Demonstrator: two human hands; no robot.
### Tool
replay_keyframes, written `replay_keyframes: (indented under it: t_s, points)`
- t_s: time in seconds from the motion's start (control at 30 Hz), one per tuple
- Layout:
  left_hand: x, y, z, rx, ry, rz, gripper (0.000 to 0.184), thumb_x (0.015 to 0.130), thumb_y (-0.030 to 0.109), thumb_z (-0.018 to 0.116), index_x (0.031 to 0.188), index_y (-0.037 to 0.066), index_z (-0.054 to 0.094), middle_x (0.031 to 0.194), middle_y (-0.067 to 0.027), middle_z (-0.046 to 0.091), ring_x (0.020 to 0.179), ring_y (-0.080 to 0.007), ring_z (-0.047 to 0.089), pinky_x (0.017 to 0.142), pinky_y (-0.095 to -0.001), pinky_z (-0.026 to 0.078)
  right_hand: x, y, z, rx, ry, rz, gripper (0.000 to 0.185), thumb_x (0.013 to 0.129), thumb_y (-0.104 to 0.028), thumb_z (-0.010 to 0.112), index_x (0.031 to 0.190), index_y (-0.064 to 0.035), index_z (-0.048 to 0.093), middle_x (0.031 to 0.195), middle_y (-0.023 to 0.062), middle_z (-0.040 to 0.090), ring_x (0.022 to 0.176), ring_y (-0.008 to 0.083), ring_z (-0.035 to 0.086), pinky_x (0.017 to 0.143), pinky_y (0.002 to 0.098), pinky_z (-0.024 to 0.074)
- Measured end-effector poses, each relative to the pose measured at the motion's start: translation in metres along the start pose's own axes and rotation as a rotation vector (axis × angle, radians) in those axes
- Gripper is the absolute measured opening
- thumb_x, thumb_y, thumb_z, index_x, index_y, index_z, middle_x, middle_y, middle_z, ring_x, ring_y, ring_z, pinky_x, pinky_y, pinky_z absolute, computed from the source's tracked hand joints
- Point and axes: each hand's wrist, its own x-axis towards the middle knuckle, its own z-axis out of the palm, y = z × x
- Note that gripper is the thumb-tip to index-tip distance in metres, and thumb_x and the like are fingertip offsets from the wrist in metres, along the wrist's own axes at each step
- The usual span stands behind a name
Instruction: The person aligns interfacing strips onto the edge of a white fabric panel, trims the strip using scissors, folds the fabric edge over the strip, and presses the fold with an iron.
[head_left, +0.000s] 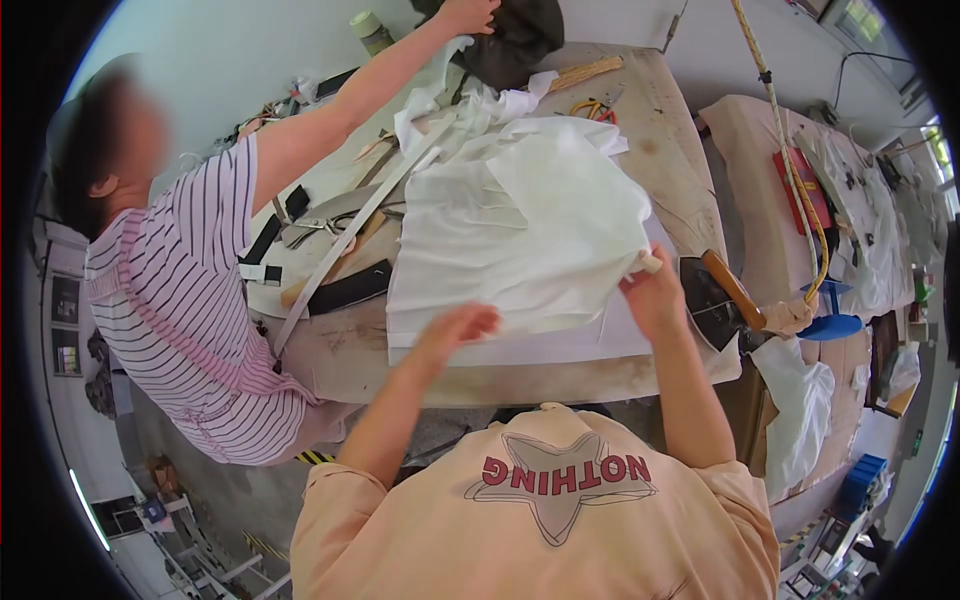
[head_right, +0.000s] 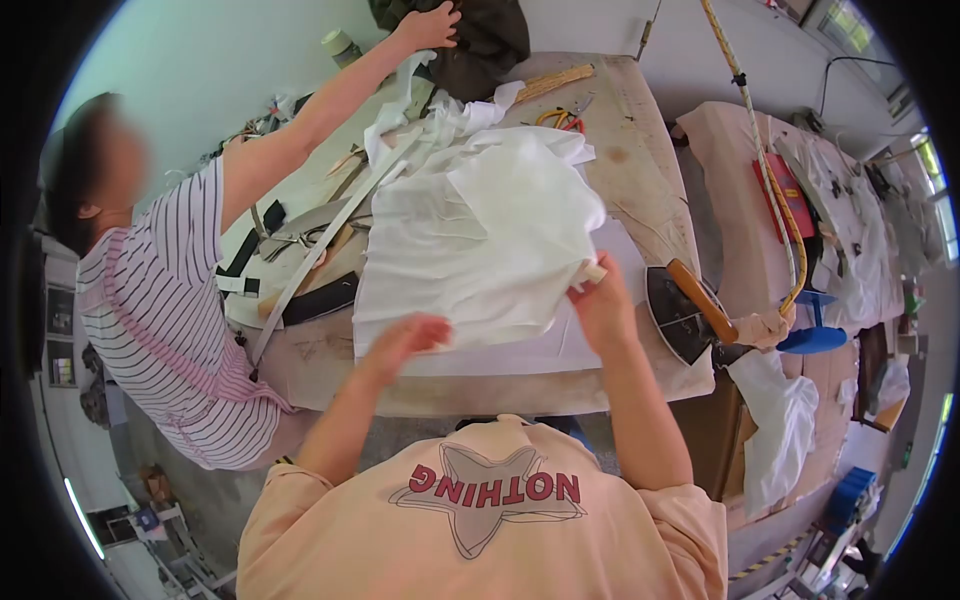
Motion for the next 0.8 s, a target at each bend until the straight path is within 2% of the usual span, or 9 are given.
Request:
replay_keyframes:
  t_s: [0.03,0.1,0.23,0.37,0.43,0.5,0.63,0.7,0.8]
  points:
    - [0.007,-0.005,0.025,-0.443,-0.255,-0.183,0.065,0.099,0.06,0.039,0.134,0.007,0.055,0.118,-0.0118,0.065,0.105,-0.0172,0.063,0.096,-0.038,0.048,-0.012,0.011,0.018,0.109,-0.164,0.026,0.007,0.094,-0.015,0.056,0.1,-0.0123,0.057,0.114,0.0036,0.06,0.107,0.0198,0.057,0.097,0.0378,0.0412]
    - [0.003,0.04,0.077,-0.827,-0.272,-0.179,0.068,0.098,0.059,0.043,0.138,0.004,0.048,0.12,-0.0122,0.064,0.105,-0.0199,0.064,0.094,-0.0376,0.05,-0.039,0.037,0.043,0.105,-0.427,0.075,0.01,0.093,-0.008,0.057,0.103,-0.01,0.058,0.121,0.0068,0.058,0.113,0.0214,0.056,0.1,0.0424,0.0415]
    - [0.034,0.084,0.057,-0.761,-0.011,0.177,0.061,0.097,0.051,0.052,0.136,0.003,0.049,0.121,-0.0125,0.063,0.105,-0.0239,0.064,0.09,-0.0366,0.052,-0.073,0.067,0.062,-0.565,-0.812,-0.206,0.021,0.091,-0.004,0.063,0.112,-0.0062,0.061,0.13,0.0106,0.056,0.12,0.0221,0.055,0.095,0.0393,0.0483]
    - [0.048,0.178,-0.001,-0.54,0.09,0.299,0.051,0.098,0.042,0.057,0.13,0.003,0.054,0.121,-0.0114,0.064,0.107,-0.0239,0.063,0.094,-0.0371,0.05,-0.063,0.078,0.049,-0.828,-0.675,-0.071,0.024,0.092,-0.007,0.065,0.115,-0.0045,0.062,0.13,0.0111,0.056,0.117,0.0217,0.058,0.087,0.0332,0.0512]
    - [0.043,0.236,-0.004,-0.466,0.113,0.385,0.048,0.098,0.04,0.057,0.129,0.003,0.055,0.122,-0.0102,0.064,0.109,-0.0236,0.062,0.096,-0.0363,0.049,-0.028,0.087,0.021,-0.873,-0.305,0.176,0.029,0.092,-0.009,0.065,0.12,-0.0043,0.059,0.129,0.0111,0.057,0.117,0.0218,0.059,0.088,0.0322,0.0508]
    - [0.035,0.29,-0.003,-0.394,0.077,0.482,0.047,0.098,0.039,0.058,0.128,0.003,0.056,0.121,-0.0087,0.064,0.109,-0.023,0.062,0.097,-0.0357,0.049,0.004,0.081,0.013,-1.096,-0.129,-0.015,0.044,0.09,-0.014,0.068,0.131,-0.0054,0.052,0.129,0.0115,0.057,0.114,0.0233,0.061,0.087,0.0332,0.0516]
    - [0.018,0.371,-0.007,-0.32,-0.055,0.611,0.046,0.096,0.04,0.061,0.124,0.005,0.06,0.116,-0.0072,0.067,0.105,-0.0217,0.063,0.095,-0.0347,0.049,0.079,0.062,0.039,-1.036,0.107,-0.298,0.066,0.084,-0.01,0.072,0.14,-0.0028,0.039,0.138,0.0175,0.047,0.126,0.0292,0.052,0.094,0.0394,0.0498]
    - [-0.006,0.4,0.007,-0.257,-0.082,0.772,0.045,0.095,0.041,0.061,0.122,0.006,0.061,0.112,-0.0067,0.068,0.102,-0.02,0.065,0.091,-0.0321,0.051,0.117,0.068,0.064,-1.108,0.21,-0.726,0.06,0.084,-0.013,0.071,0.137,-0.0021,0.044,0.136,0.017,0.05,0.129,0.0269,0.049,0.098,0.0388,0.0471]
    - [-0.028,0.439,-0.009,-0.058,-0.388,0.87,0.042,0.1,0.034,0.054,0.126,0.002,0.058,0.114,-0.0124,0.067,0.104,-0.0236,0.065,0.091,-0.0338,0.052,0.163,0.051,0.088,-1.068,-0.001,-0.615,0.054,0.087,-0.015,0.068,0.136,-0.003,0.048,0.134,0.0149,0.053,0.126,0.0248,0.051,0.102,0.0374,0.0439]
